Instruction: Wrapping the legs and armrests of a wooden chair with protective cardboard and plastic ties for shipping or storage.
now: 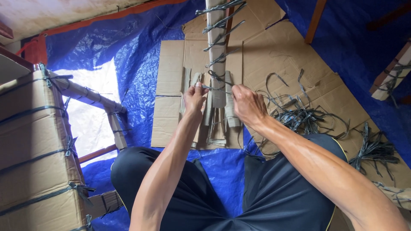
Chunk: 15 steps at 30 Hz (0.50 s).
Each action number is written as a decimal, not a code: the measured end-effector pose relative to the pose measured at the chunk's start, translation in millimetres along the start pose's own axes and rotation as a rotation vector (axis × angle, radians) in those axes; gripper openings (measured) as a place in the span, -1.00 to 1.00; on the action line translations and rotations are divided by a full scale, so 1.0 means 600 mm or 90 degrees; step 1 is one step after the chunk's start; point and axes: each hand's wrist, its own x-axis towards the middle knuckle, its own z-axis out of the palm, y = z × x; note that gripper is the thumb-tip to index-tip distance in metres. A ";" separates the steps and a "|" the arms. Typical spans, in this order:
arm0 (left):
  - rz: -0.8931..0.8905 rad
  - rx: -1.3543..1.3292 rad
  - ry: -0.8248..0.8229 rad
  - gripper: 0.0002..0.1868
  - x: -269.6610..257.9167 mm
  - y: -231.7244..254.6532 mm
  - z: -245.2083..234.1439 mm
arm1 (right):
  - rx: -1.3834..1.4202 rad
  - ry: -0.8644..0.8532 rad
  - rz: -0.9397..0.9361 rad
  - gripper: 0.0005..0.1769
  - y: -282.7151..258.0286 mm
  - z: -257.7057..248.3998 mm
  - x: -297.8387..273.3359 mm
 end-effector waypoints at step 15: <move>0.569 0.365 -0.042 -0.90 -0.206 0.092 -0.006 | 0.253 -0.003 -0.048 -0.87 -0.077 -0.009 0.060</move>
